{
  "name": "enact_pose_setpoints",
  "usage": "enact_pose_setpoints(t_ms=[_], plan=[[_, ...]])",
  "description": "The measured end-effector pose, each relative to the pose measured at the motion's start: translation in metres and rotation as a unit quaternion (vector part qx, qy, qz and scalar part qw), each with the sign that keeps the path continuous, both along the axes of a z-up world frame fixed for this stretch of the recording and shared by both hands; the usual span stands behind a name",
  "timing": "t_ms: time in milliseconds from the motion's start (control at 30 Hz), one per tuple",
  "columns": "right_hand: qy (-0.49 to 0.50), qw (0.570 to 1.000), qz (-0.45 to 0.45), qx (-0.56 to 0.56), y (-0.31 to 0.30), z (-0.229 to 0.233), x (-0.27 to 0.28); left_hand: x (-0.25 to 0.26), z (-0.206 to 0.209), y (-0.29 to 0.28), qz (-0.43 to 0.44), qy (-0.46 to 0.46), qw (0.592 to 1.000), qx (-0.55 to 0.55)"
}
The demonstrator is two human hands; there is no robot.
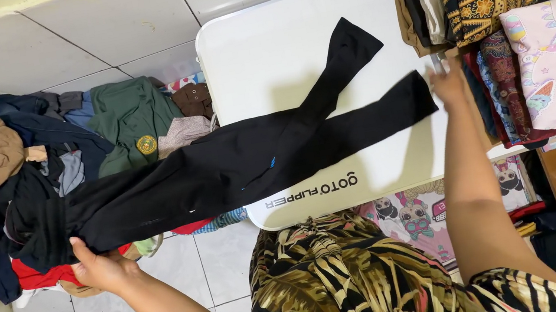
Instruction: The person folds several items of clothing on a white folding board, including a pink patterned cloth, black trousers, and a brown shirt. The folded items are stacked and then placed into a wooden wardrobe.
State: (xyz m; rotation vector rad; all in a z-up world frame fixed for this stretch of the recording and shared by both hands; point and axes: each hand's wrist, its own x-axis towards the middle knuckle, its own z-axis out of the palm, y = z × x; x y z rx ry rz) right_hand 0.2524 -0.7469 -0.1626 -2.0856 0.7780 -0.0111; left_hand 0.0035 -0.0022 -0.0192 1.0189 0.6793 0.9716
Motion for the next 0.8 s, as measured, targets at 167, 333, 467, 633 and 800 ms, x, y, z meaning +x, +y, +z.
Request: enact_pose_setpoints(t_ms=[167,333,467,633,800], plan=[[0.142,0.977,-0.008,-0.159,0.025,-0.049,-0.041,-0.005,0.001,-0.004,0.02,0.028,0.999,-0.008],[0.141,0.968,-0.012,-0.207,0.03,-0.055,-0.042,-0.006,0.004,-0.005,0.012,0.024,1.0,-0.004],[-0.071,0.989,0.037,-0.126,0.0,-0.029,-0.038,-0.007,0.002,-0.003,0.02,0.018,1.0,-0.011],[-0.086,0.993,0.075,0.032,-0.047,0.01,-0.027,-0.006,-0.001,0.001,0.013,0.003,1.0,-0.009],[0.047,0.98,0.144,-0.126,-0.051,-0.004,-0.019,-0.004,-0.005,0.005,0.019,0.008,1.0,-0.01]])
